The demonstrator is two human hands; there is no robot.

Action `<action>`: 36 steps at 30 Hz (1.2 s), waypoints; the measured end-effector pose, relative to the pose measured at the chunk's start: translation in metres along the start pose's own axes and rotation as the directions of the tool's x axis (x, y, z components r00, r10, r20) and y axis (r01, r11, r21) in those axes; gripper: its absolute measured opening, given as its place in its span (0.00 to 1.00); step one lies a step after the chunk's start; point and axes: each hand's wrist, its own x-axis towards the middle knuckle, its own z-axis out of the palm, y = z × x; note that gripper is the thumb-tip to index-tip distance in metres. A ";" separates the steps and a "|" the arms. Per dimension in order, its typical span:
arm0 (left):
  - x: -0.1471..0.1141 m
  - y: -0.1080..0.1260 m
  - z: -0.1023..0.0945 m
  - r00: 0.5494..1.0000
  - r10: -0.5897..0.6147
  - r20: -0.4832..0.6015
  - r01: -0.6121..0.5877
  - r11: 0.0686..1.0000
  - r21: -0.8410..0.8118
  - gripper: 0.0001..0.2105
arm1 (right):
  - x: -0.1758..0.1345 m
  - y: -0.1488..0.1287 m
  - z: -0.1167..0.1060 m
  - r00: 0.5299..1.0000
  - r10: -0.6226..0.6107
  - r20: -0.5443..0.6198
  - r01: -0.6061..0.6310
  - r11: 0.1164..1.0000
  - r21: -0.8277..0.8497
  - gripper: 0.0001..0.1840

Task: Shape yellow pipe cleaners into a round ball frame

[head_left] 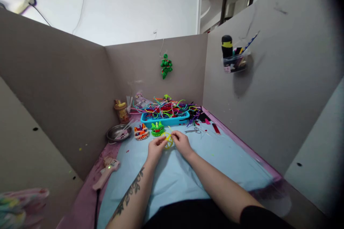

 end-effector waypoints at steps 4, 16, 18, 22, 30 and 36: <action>-0.001 0.002 0.000 1.000 0.027 -0.008 -0.027 1.000 0.013 0.17 | 0.001 0.007 0.003 0.992 0.079 0.098 -0.079 0.997 -0.002 0.08; -0.002 0.009 0.001 0.999 0.025 -0.048 -0.028 0.997 -0.070 0.17 | -0.003 0.015 0.013 0.961 0.097 0.259 -0.059 0.987 -0.149 0.13; -0.001 0.008 0.001 0.999 0.017 -0.038 -0.020 0.997 -0.081 0.18 | -0.006 0.015 0.015 0.957 0.078 0.278 -0.035 0.987 -0.156 0.20; -0.001 0.006 0.001 1.000 0.009 -0.015 -0.011 0.995 -0.104 0.18 | -0.008 0.016 0.018 0.978 0.039 0.206 -0.001 0.983 -0.183 0.14; 0.002 0.006 -0.001 0.999 -0.030 -0.022 0.026 0.986 -0.163 0.18 | -0.007 0.018 0.020 0.990 -0.065 0.126 0.086 0.982 -0.169 0.08; 0.000 0.009 0.001 0.998 -0.054 -0.013 0.050 0.978 -0.203 0.19 | -0.008 0.004 0.014 0.987 -0.159 -0.007 0.157 0.981 -0.117 0.10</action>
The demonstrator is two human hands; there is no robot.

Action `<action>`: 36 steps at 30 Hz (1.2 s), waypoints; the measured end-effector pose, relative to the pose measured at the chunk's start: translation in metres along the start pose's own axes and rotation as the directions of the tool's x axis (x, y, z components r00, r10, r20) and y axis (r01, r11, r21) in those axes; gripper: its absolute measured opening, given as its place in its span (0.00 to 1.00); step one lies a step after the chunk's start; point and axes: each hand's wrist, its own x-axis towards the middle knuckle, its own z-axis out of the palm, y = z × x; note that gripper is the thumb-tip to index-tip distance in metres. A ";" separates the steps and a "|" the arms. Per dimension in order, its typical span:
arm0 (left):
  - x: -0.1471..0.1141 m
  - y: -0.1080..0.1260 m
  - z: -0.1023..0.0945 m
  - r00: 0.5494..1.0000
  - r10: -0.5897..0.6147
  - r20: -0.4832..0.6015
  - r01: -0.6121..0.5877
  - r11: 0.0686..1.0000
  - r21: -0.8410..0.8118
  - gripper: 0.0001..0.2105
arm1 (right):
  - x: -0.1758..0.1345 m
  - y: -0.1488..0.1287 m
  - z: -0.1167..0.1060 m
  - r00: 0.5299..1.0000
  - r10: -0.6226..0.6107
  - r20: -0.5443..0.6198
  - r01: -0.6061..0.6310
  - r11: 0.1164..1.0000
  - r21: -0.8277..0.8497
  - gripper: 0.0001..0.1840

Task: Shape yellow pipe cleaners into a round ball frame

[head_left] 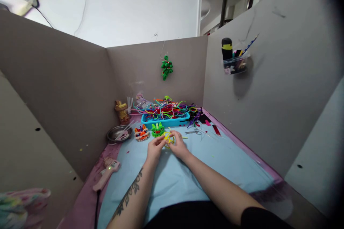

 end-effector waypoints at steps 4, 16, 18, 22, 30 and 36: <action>-0.002 0.002 0.001 1.000 -0.005 -0.017 0.005 1.000 0.000 0.19 | 0.002 -0.012 -0.011 0.993 -0.095 -0.067 0.088 0.992 -0.093 0.05; -0.002 0.003 -0.001 0.999 0.026 -0.033 -0.027 1.000 -0.009 0.21 | -0.009 -0.027 -0.013 0.928 -0.253 0.275 0.271 0.962 -0.030 0.09; -0.003 0.004 0.000 0.999 0.031 -0.032 -0.032 0.999 -0.022 0.24 | -0.007 -0.023 -0.015 0.975 -0.160 0.151 0.158 0.987 0.028 0.09; -0.005 0.006 0.002 0.999 0.049 0.013 -0.049 0.998 -0.025 0.29 | 0.000 -0.016 -0.015 0.998 -0.049 0.038 0.048 0.999 0.018 0.07; -0.006 0.007 0.004 0.999 0.030 0.036 -0.032 0.998 0.053 0.29 | 0.003 -0.014 -0.012 0.996 -0.055 0.071 0.058 0.997 -0.044 0.04; -0.005 0.004 0.003 1.000 0.030 0.010 -0.030 0.999 0.020 0.24 | 0.003 -0.016 -0.012 0.997 -0.042 0.071 0.044 0.999 -0.022 0.05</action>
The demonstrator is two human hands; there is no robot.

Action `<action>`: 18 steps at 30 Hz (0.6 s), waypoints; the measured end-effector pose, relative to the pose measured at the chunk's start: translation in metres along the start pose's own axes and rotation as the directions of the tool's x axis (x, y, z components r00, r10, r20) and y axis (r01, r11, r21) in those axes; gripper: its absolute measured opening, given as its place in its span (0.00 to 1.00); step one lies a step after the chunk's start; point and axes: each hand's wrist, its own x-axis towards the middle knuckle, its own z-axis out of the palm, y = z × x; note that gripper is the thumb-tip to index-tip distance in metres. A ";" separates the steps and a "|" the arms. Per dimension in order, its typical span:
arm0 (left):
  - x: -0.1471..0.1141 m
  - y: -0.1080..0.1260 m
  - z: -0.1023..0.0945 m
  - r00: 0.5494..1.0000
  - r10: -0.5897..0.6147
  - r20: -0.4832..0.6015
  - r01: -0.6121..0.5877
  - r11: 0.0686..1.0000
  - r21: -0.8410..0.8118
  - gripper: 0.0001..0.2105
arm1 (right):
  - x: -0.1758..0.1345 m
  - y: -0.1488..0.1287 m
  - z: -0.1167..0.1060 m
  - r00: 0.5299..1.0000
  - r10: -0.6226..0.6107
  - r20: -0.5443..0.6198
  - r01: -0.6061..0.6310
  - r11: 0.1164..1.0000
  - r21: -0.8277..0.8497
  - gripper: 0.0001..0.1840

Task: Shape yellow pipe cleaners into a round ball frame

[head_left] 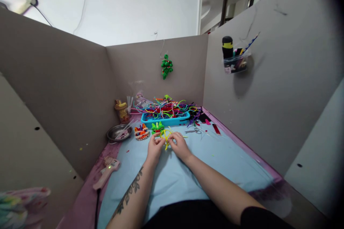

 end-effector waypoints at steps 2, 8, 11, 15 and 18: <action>0.000 -0.001 0.000 1.000 0.007 0.023 -0.007 1.000 -0.005 0.24 | 0.000 0.000 0.001 0.999 0.029 -0.017 -0.029 0.999 0.020 0.05; 0.001 -0.003 -0.002 0.999 0.010 0.035 -0.010 1.000 0.015 0.24 | -0.001 0.003 0.002 0.995 0.077 -0.063 -0.078 0.997 -0.008 0.04; 0.001 -0.002 -0.002 0.999 0.015 0.038 -0.015 1.000 0.017 0.24 | -0.003 0.002 0.003 0.997 0.041 -0.062 -0.043 0.998 -0.035 0.05; -0.001 0.001 0.000 0.999 0.021 0.030 -0.022 1.000 0.021 0.24 | -0.004 -0.002 0.003 0.997 0.032 -0.064 -0.034 0.999 -0.034 0.05; -0.002 0.002 0.001 1.000 0.027 -0.007 -0.027 0.999 0.024 0.24 | -0.003 -0.002 0.003 0.996 0.045 -0.081 -0.048 0.998 -0.035 0.04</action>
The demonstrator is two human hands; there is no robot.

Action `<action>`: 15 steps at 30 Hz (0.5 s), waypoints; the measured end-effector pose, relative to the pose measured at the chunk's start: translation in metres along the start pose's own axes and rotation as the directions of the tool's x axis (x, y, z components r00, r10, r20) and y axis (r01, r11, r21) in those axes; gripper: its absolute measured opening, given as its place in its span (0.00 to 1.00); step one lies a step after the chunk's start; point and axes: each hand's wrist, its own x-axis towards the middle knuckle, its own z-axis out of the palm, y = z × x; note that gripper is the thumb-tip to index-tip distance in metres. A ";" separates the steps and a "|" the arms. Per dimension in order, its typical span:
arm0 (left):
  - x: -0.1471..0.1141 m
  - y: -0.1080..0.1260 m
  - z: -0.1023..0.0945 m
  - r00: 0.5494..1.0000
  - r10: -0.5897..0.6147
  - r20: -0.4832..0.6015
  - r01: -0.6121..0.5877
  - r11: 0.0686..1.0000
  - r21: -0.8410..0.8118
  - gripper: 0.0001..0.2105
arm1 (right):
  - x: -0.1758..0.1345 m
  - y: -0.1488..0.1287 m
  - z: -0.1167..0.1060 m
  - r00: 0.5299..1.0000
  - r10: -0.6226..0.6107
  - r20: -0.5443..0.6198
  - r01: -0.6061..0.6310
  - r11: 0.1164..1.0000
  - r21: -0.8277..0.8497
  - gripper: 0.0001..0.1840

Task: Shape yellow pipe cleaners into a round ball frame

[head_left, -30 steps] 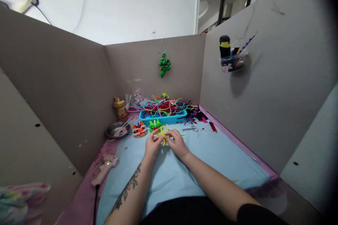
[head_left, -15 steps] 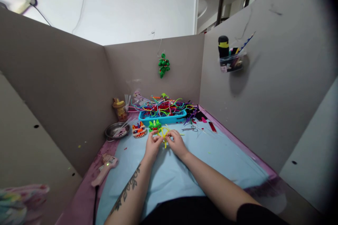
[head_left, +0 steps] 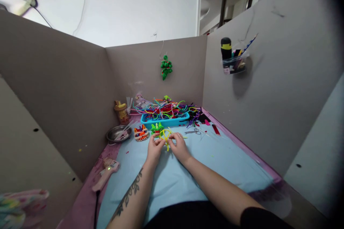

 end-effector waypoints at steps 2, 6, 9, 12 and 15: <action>0.001 -0.001 0.000 1.000 -0.004 -0.030 0.004 1.000 -0.004 0.24 | 0.001 0.001 -0.001 1.000 -0.004 0.005 0.004 1.000 0.002 0.05; 0.003 -0.002 -0.002 0.999 -0.021 -0.047 0.021 1.000 -0.017 0.25 | 0.002 0.001 -0.003 0.999 -0.024 0.049 0.024 1.000 -0.001 0.04; 0.003 -0.003 -0.003 0.999 -0.018 -0.036 0.017 0.999 -0.027 0.24 | 0.001 0.002 -0.001 0.998 -0.013 0.068 0.014 1.000 -0.026 0.03; 0.003 -0.003 -0.002 1.000 -0.014 -0.017 0.014 0.999 -0.032 0.24 | 0.000 0.006 0.002 0.999 0.023 0.047 -0.020 0.999 -0.050 0.02; 0.003 -0.004 -0.002 1.000 -0.012 -0.007 0.012 0.999 -0.034 0.24 | 0.000 0.010 0.005 0.997 0.073 0.032 -0.072 0.997 -0.042 0.04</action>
